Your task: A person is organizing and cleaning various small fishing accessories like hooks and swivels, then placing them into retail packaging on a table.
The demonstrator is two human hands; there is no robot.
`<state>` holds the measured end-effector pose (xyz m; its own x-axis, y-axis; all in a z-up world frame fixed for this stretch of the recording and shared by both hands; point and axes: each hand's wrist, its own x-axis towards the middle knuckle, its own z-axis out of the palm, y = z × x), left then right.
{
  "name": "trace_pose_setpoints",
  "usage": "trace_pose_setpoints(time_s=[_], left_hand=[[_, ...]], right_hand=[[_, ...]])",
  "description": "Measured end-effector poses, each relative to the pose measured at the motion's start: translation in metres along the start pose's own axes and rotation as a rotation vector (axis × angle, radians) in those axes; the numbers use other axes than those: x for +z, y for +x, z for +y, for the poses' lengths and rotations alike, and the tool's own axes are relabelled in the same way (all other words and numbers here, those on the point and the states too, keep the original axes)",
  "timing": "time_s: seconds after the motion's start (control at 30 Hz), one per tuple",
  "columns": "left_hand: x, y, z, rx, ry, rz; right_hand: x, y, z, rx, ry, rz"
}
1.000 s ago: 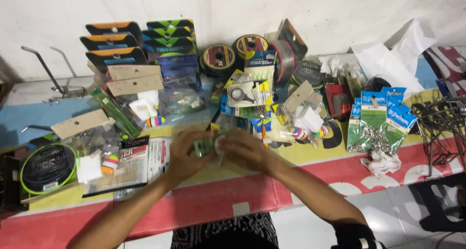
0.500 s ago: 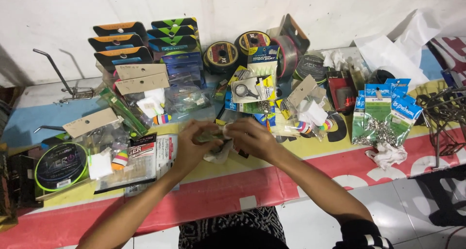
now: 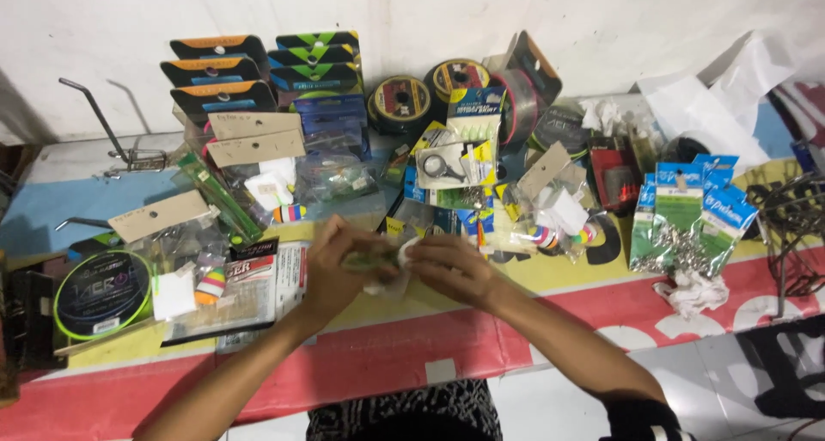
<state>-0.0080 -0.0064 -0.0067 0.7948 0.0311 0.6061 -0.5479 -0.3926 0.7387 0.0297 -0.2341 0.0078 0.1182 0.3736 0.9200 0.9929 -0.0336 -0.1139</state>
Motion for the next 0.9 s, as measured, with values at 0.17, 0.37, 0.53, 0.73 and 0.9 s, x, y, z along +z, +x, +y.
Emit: trace_pose_setpoints(time_s=[0.17,0.37,0.53,0.73,0.9], left_hand=[[-0.018,0.015,0.022,0.163,0.091,0.112],[-0.056,0.042,0.008,0.081,0.053,0.292],[-0.031,0.037,0.021,0.036,0.030,0.182],[-0.019,0.032,0.041,0.252,0.181,0.076],[-0.015,0.026,0.029,0.408,0.362,0.030]], right_hand=[[-0.001,0.035,-0.004,0.017,0.042,-0.013],[-0.001,0.028,0.013,0.059,0.039,-0.085],[-0.012,0.030,0.011,0.150,0.023,-0.039],[-0.014,0.027,0.006,0.107,-0.050,0.015],[-0.011,0.044,-0.009,0.107,0.067,-0.013]])
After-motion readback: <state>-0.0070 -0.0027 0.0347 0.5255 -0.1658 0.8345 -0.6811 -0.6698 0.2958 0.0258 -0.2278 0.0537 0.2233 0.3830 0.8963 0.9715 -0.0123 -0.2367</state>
